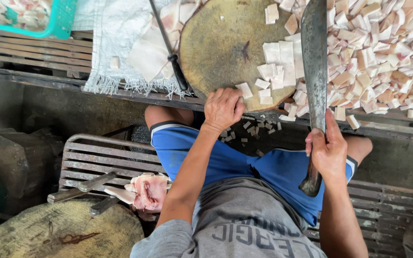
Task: The person cuts large slabs of animal fat into small square pieces using a large knife on a wooden cutting board.
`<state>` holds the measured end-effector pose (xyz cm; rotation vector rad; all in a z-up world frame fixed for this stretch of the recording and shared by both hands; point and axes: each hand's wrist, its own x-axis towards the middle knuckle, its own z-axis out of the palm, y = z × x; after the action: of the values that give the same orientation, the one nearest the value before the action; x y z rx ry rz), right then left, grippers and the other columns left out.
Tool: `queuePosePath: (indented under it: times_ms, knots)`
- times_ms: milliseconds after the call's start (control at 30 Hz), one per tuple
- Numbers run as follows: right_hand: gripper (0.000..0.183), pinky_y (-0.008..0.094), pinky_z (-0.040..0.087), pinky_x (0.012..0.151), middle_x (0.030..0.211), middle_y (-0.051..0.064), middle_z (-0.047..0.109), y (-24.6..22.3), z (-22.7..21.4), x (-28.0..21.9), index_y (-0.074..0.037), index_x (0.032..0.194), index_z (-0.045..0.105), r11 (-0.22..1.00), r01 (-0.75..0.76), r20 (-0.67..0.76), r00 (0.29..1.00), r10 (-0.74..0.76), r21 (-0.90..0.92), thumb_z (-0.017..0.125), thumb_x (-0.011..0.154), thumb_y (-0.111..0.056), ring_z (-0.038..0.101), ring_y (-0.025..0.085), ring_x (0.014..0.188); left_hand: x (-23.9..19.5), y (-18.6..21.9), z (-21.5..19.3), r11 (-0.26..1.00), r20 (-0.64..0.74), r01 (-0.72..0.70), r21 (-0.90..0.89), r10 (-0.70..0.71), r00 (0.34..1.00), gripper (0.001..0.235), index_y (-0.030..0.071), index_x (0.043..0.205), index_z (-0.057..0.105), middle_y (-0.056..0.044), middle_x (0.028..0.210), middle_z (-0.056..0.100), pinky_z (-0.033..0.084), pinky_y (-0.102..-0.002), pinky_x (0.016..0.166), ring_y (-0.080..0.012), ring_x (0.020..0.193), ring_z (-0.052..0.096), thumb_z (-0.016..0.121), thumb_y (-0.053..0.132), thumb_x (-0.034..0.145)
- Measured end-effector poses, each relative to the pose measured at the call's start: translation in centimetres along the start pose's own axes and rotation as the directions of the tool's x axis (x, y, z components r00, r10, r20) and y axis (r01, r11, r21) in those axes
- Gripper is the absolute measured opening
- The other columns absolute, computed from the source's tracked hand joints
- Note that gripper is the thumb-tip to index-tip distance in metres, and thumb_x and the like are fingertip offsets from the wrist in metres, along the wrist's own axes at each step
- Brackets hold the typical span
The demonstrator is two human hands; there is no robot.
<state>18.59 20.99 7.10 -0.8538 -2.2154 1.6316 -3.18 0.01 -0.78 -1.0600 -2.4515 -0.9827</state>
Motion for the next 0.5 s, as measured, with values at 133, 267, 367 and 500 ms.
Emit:
queuePosePath:
  times_ms: [133,267,367,500]
  knots:
    - [0.065,0.025,0.046,0.053,0.082,0.007,0.059,0.7,0.0,-1.5,-0.002,0.166,0.033,0.996,-0.037,-0.013,0.999,0.038,0.083,0.045,0.102,0.007,0.051,0.01,0.059,4.6,-0.1,1.5,0.941,0.099,0.262,-0.216,-0.246,0.964,0.035,0.003,0.128,0.064,-0.018,0.122,0.069,0.051,-0.046,0.097,-0.0387,0.112,0.064,0.062,0.025,0.101]
    - [0.065,0.024,0.046,0.054,0.082,0.006,0.06,1.4,-0.6,-2.6,-0.003,0.166,0.03,0.997,0.013,-0.035,0.999,-0.011,0.072,0.045,0.103,0.006,0.052,0.01,0.058,12.7,0.5,6.5,0.981,0.182,0.157,-0.11,-0.136,0.974,0.042,0.005,0.136,0.058,-0.018,0.135,0.066,0.041,-0.051,0.111,-0.0393,0.129,0.056,0.064,0.023,0.098]
    - [0.066,0.025,0.046,0.054,0.081,0.007,0.059,1.8,-1.3,-3.0,-0.004,0.167,0.03,0.999,-0.037,-0.086,0.995,0.04,0.04,0.045,0.104,0.006,0.051,0.011,0.059,15.1,1.6,8.9,0.972,0.427,0.22,-0.085,-0.164,0.889,0.066,0.005,0.142,0.053,-0.021,0.135,0.062,0.039,-0.055,0.098,-0.0473,0.129,0.049,0.07,0.019,0.08]
    - [0.066,0.024,0.047,0.054,0.081,0.004,0.06,2.3,-2.1,-3.3,-0.005,0.167,0.03,0.998,-0.026,-0.151,0.988,0.035,0.061,0.047,0.104,0.004,0.053,0.01,0.059,15.7,1.8,9.7,0.967,0.519,0.242,0.074,-0.245,0.819,0.041,0.007,0.129,0.06,-0.02,0.127,0.064,0.042,-0.054,0.103,-0.0416,0.123,0.056,0.066,0.01,0.088]
